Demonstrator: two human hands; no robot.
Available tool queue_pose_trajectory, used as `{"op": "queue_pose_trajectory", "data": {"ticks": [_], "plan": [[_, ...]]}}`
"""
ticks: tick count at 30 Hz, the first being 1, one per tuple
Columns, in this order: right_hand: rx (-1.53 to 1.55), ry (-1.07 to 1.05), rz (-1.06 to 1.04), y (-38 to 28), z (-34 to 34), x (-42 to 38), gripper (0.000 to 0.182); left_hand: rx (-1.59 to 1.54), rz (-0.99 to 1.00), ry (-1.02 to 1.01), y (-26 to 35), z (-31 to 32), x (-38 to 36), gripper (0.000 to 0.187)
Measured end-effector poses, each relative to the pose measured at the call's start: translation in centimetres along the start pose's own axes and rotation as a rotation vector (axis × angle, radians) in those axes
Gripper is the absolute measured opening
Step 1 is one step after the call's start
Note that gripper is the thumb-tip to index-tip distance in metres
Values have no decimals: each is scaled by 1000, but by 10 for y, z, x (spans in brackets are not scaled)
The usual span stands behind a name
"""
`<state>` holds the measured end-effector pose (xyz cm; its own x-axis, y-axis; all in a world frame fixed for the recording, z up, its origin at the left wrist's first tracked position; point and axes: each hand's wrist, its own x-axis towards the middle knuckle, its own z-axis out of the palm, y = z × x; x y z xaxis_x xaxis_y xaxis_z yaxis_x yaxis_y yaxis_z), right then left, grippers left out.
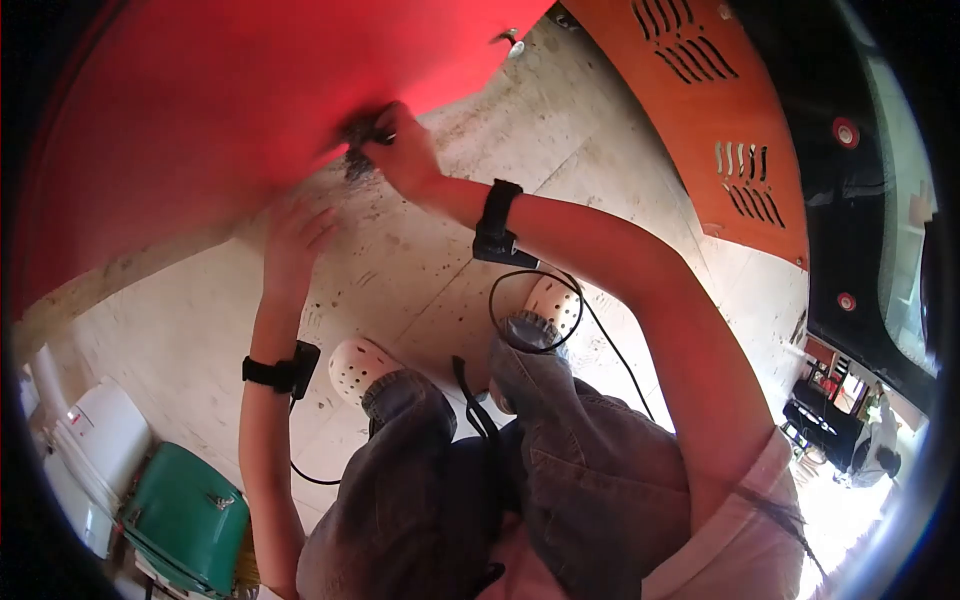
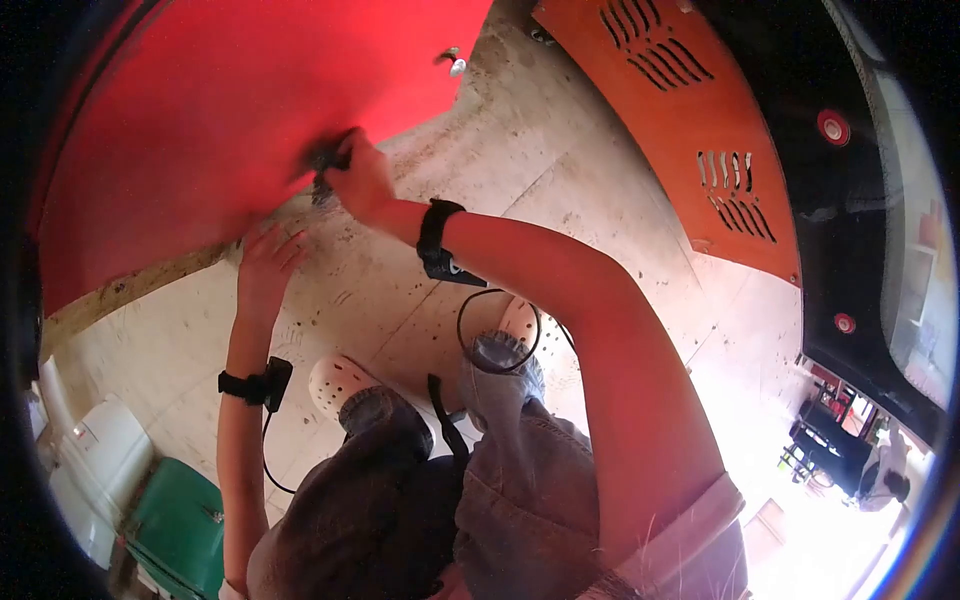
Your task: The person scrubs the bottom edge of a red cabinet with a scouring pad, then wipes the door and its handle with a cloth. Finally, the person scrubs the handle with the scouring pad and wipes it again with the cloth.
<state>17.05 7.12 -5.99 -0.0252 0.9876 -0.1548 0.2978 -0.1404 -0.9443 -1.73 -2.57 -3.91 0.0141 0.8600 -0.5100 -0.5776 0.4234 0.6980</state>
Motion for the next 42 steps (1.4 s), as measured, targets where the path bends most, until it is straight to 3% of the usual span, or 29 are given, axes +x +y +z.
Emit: {"op": "queue_pose_trajectory", "data": {"ticks": [2,4,9,13,16,19,22,23,26,28,30,34,35,36,38,39,42], "plan": [[2,164,-9,22,-10,12,33,101,10,-46,5,-3,0,45],[-191,289,-4,48,-34,29,35,126,-9,37,10,6,-3,48],[-280,635,281,48,-97,50,38,122,-50,93,13,15,-2,53],[-150,452,371,44,-94,44,40,77,-69,80,9,13,-1,53],[139,413,341,8,-78,31,36,84,-70,70,7,10,-1,53],[148,298,193,-23,-68,10,33,87,-72,80,6,9,0,52],[235,194,187,-16,-64,12,33,38,-95,140,2,8,1,51],[127,203,174,-7,-64,16,37,14,-102,166,1,8,2,51],[232,192,244,-18,-85,11,45,84,-65,60,-6,0,3,69],[-62,262,420,51,-78,33,47,103,-45,95,-9,6,2,70],[-109,16,459,46,-100,31,38,104,-39,96,-8,6,2,71],[-271,-713,196,80,-145,38,28,226,-24,53,-7,-11,0,65],[-398,-837,127,48,-160,28,28,310,-69,43,-3,-18,0,58],[-564,-881,25,62,-172,35,28,393,-105,36,4,-23,1,52],[-649,-800,-66,19,-195,31,20,682,-121,-33,26,-33,-3,41],[-680,-721,-105,10,-206,35,23,748,-50,-64,36,-36,-5,39],[-659,-513,-268,-102,-238,13,29,896,193,-204,80,-31,-16,36]]}}
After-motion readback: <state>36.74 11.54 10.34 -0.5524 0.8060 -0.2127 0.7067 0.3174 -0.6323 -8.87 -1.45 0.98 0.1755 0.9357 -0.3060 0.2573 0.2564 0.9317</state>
